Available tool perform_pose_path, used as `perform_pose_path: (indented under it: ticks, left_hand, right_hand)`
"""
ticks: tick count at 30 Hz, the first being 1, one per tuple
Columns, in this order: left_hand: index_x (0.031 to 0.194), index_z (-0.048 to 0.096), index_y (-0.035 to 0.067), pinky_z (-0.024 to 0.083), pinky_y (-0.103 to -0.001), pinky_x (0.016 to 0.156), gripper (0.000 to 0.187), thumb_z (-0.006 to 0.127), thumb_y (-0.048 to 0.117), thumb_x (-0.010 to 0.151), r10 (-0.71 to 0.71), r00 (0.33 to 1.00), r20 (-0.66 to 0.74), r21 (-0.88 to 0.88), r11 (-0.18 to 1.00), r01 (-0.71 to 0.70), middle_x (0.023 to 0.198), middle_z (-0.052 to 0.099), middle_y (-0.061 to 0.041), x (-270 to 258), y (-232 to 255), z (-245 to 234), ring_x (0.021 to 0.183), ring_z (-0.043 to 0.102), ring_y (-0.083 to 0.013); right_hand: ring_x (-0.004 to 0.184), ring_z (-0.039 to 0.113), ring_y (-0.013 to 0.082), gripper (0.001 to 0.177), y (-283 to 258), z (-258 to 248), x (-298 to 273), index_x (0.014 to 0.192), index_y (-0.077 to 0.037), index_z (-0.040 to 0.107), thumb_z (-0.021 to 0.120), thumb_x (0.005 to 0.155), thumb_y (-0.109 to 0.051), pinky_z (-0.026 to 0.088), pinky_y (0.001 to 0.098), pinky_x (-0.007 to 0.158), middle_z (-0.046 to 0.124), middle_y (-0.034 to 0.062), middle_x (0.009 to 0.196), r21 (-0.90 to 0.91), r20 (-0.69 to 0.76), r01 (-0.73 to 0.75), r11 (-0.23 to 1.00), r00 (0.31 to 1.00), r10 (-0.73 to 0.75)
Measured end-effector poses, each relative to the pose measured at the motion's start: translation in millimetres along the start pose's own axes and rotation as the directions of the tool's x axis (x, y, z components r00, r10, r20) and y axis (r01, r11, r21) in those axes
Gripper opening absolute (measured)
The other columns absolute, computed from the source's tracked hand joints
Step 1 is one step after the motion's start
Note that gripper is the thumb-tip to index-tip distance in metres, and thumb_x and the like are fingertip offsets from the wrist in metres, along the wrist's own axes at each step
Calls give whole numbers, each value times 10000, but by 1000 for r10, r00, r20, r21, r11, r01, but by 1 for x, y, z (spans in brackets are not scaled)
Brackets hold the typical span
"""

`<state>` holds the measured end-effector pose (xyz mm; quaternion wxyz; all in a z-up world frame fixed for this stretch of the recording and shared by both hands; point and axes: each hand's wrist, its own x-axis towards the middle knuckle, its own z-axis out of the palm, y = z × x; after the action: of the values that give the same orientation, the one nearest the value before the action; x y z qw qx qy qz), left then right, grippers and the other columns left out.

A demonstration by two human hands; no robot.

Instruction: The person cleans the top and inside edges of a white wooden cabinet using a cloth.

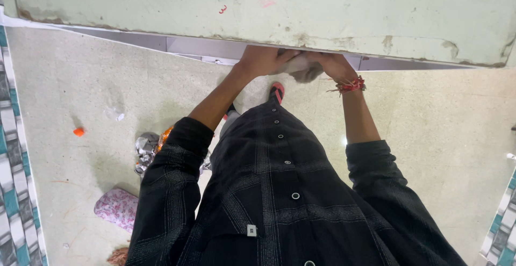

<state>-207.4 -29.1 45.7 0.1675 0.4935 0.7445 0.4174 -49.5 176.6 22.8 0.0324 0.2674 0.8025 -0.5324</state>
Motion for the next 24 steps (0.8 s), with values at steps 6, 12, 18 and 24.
perform_pose_path:
  ticks: [6,12,18,24]
  left_hand:
    - [1212,712,72,539,-483,880,349,706,304,952,174,982,-77,233,961,-152,1132,733,-165,13,-35,3,1025,686,-368]
    - [1279,697,126,532,-447,993,287,646,221,1013,157,986,48,316,935,-164,1218,726,-113,13,-82,-7,1103,676,-300]
    - [1276,672,74,520,-432,938,357,689,260,972,6,998,-67,93,996,0,1249,702,-137,33,-102,41,1106,653,-292]
    - [1238,681,2,527,-459,955,329,669,137,939,131,985,110,636,753,-171,1172,701,-189,-5,-94,103,1086,666,-340]
  right_hand:
    - [1099,708,294,346,21,14,17,1256,-24,715,785,977,-215,560,405,958,747,154,1205,-423,-60,500,756,817,-574]
    - [1142,724,275,295,67,-11,32,1306,-46,735,693,1056,-197,567,428,1017,746,130,1254,-877,72,415,244,614,-786]
    - [1161,704,271,279,62,0,46,1277,-48,725,670,1073,-230,561,463,1022,736,119,1238,-996,-70,16,88,466,-882]
    - [961,662,392,240,80,43,10,1099,-75,758,668,878,-85,528,526,870,714,190,1022,-830,-158,76,553,918,-364]
